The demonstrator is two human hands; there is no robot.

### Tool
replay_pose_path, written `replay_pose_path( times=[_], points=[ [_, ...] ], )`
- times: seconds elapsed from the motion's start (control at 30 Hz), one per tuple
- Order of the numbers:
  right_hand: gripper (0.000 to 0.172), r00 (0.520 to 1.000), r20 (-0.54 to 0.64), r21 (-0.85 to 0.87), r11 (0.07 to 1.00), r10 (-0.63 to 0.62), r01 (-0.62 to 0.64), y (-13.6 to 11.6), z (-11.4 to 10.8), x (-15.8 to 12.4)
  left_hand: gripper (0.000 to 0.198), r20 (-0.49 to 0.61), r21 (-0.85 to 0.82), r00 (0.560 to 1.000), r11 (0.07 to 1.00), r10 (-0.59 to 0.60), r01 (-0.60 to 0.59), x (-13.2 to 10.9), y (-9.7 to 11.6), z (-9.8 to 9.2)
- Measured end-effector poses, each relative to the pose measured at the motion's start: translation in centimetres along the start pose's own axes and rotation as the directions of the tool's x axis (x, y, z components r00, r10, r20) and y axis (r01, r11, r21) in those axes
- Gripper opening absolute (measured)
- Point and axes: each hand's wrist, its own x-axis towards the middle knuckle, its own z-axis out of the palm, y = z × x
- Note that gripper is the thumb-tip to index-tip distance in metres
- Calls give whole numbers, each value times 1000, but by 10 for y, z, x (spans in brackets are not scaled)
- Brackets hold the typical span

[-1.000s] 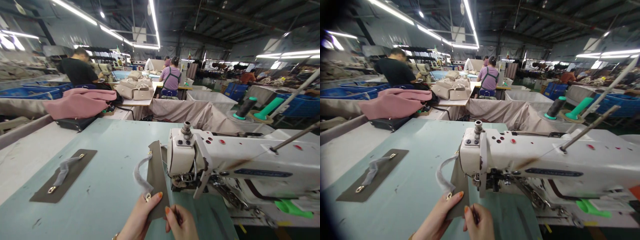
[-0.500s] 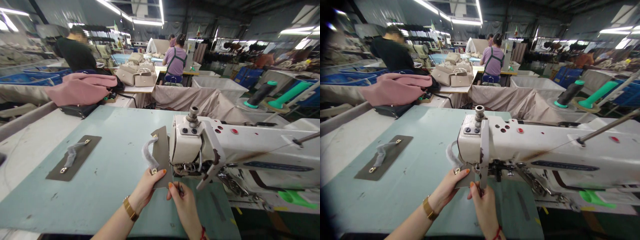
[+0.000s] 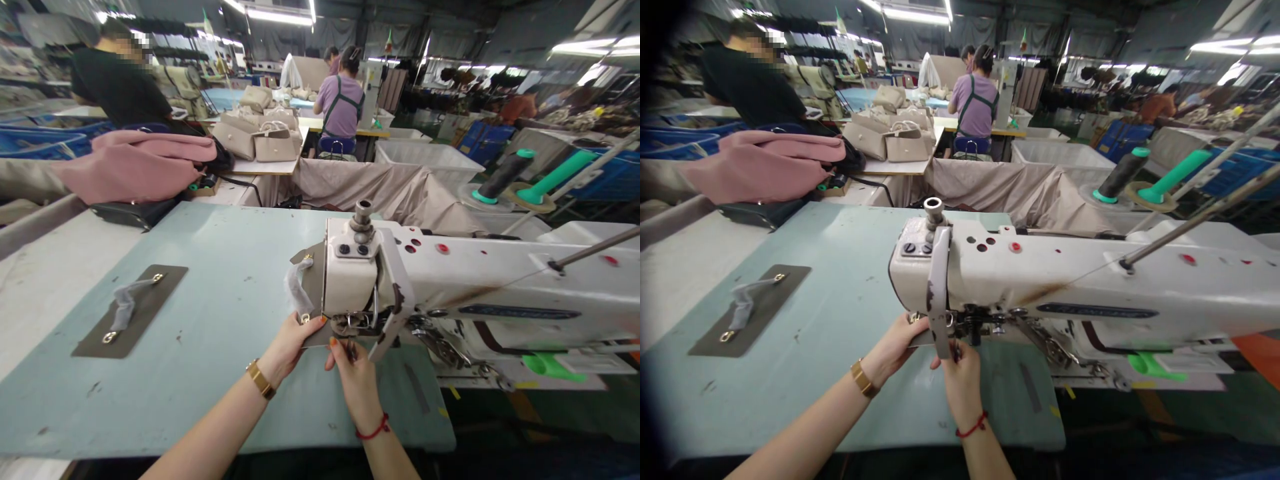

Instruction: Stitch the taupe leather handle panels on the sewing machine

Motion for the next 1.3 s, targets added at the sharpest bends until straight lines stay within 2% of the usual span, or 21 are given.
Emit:
replay_pose_path(
  times=[0.43,0.5,0.6,0.67,0.77,0.97,1.3],
  points=[
    [41,999,-26,63,998,-29,31,5,0,7,38,95,149,992,984,86,-99,13,-3,-4],
    [40,999,-26,67,997,-34,35,7,0,7,39,115,183,992,980,54,-75,12,-2,-6],
    [39,999,-37,70,997,-38,41,10,2,8,41,114,299,990,953,-83,46,11,2,-14],
    [38,998,-51,69,997,-40,43,11,3,8,38,135,378,975,919,-175,113,10,4,-20],
    [38,997,-70,59,997,-40,45,13,5,7,33,217,436,944,890,-247,133,10,9,-25],
    [42,997,-62,39,998,-53,55,14,4,7,27,300,448,928,892,-220,67,9,17,-21],
    [39,997,-52,62,997,-48,52,14,3,8,23,289,436,933,897,-214,71,13,15,-20]
  ],
)
